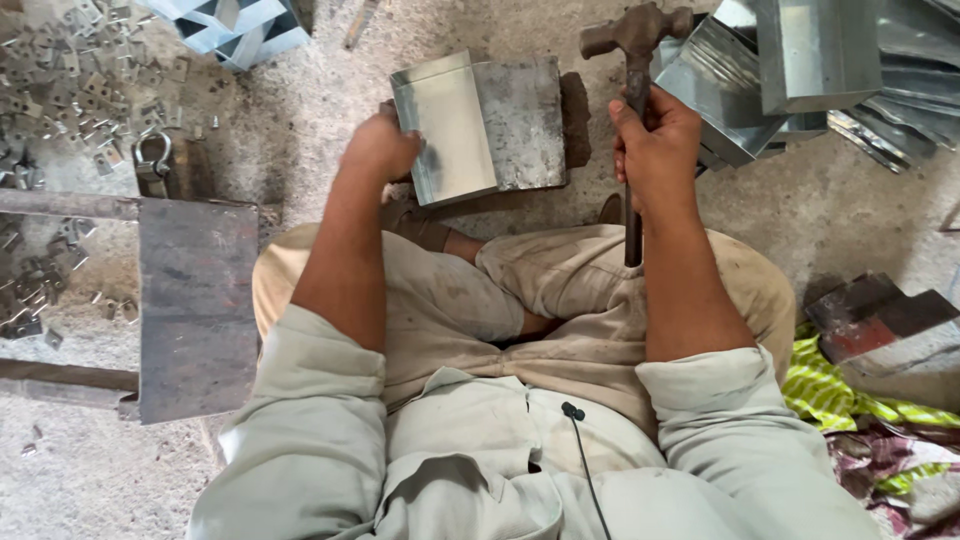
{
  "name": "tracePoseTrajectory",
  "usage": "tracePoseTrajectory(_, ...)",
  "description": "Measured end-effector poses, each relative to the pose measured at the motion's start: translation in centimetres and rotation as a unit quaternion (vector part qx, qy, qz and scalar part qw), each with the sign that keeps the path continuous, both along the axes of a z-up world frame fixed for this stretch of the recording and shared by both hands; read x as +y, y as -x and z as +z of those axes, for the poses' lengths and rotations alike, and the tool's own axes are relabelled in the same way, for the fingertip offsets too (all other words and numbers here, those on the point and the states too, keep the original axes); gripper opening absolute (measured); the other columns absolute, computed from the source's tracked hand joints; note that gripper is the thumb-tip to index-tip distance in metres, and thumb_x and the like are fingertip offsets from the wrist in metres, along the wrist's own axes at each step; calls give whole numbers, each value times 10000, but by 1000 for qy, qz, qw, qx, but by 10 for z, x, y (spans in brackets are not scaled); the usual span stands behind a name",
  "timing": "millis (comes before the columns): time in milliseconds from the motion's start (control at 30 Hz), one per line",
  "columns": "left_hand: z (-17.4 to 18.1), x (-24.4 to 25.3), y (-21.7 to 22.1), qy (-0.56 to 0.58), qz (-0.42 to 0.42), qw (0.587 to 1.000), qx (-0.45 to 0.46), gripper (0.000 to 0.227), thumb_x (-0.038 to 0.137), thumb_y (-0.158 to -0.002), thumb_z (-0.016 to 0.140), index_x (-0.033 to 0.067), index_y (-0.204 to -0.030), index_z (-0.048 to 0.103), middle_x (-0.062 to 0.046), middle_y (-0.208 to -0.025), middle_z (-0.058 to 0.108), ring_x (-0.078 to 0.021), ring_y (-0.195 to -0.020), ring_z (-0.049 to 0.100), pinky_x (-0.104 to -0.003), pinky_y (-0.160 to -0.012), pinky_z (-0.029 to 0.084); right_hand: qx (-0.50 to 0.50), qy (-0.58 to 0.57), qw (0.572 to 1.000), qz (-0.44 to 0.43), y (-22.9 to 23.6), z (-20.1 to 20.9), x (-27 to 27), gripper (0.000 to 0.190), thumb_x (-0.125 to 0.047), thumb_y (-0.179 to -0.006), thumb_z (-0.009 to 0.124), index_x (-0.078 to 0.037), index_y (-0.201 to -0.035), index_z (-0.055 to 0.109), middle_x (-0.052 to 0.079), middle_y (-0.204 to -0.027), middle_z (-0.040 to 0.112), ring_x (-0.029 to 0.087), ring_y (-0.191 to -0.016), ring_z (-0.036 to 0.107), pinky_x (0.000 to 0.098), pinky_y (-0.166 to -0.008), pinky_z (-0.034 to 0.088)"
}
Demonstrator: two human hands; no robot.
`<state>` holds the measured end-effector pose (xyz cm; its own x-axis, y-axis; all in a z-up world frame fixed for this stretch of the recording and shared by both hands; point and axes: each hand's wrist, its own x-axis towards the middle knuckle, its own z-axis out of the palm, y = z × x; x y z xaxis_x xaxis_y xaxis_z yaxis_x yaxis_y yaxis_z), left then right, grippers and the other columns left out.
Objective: The person sits cross-legged on the floor and uses a hammer to strike the edges of small rectangular metal boxes placed on a metal block. The person repeatedly picks up a box, positions it on the block, hammers the edges, and then sets the box aside to work on the next one.
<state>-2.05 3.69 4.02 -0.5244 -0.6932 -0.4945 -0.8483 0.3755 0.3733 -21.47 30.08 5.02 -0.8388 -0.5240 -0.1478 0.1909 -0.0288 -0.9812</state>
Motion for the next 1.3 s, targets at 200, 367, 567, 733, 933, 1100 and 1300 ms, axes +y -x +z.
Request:
tracePoseTrajectory(200, 17, 20, 9, 174, -11, 968, 178, 406, 215, -931, 576, 194, -1326, 667, -185, -1175, 695, -387, -1123, 636, -484, -962, 496, 70, -32, 997, 27, -3, -4, 1, 147, -64, -991, 745, 3, -1114, 703, 4, -664, 576, 60, -473, 468, 255, -417, 338)
tracePoseTrajectory(367, 19, 42, 25, 370, -261, 854, 257, 298, 89, -843, 601, 166, -1105, 720, -100, -1037, 679, -321, -1039, 609, -474, -926, 435, 323, -115, 939, 39, -6, 42, 29, 338, -68, -993, 792, 10, -1302, 679, -16, -898, 673, 23, -776, 549, 217, -688, 480)
tracePoseTrajectory(567, -4, 39, 25, 388, -257, 844, 268, 194, 124, -888, 622, 164, -1063, 696, -54, -1045, 670, -300, -1052, 607, -487, -1000, 387, 382, 158, 896, -163, 0, 87, 108, 108, -56, -1085, 610, 18, -1014, 576, 87, -898, 612, 187, -671, 565, 273, -584, 465)
tracePoseTrajectory(733, -2, 41, 26, 393, -261, 844, 257, 235, 126, -850, 617, 179, -1061, 703, -61, -1019, 672, -305, -1023, 608, -500, -967, 379, 404, 99, 885, -209, -16, 61, 93, 180, -228, -1063, 529, -85, -957, 500, 44, -801, 508, 157, -672, 483, 272, -585, 403)
tracePoseTrajectory(933, -4, 41, 30, 405, -253, 841, 255, 218, 130, -860, 619, 200, -1052, 694, -48, -1011, 670, -295, -1026, 611, -516, -982, 372, 374, -279, 876, 119, -49, 72, 32, 437, -185, -966, 783, -31, -1363, 686, 48, -744, 637, 153, -592, 598, 317, -559, 461)
tracePoseTrajectory(1100, -12, 42, 28, 418, -241, 835, 262, 218, 140, -884, 619, 198, -1080, 695, -49, -1005, 656, -290, -1015, 606, -537, -1000, 361, 432, -9, 901, -41, -55, 108, 57, 369, -155, -1149, 702, -29, -1476, 590, 22, -807, 618, 105, -652, 542, 245, -581, 429)
tracePoseTrajectory(1300, -7, 46, 28, 408, -239, 841, 262, 220, 129, -892, 604, 185, -1084, 695, -49, -1008, 652, -297, -1020, 602, -530, -996, 366, 480, -126, 863, 94, -50, 66, 31, 189, -86, -1072, 703, 2, -1230, 647, 147, -885, 637, 263, -750, 608, 351, -694, 493)
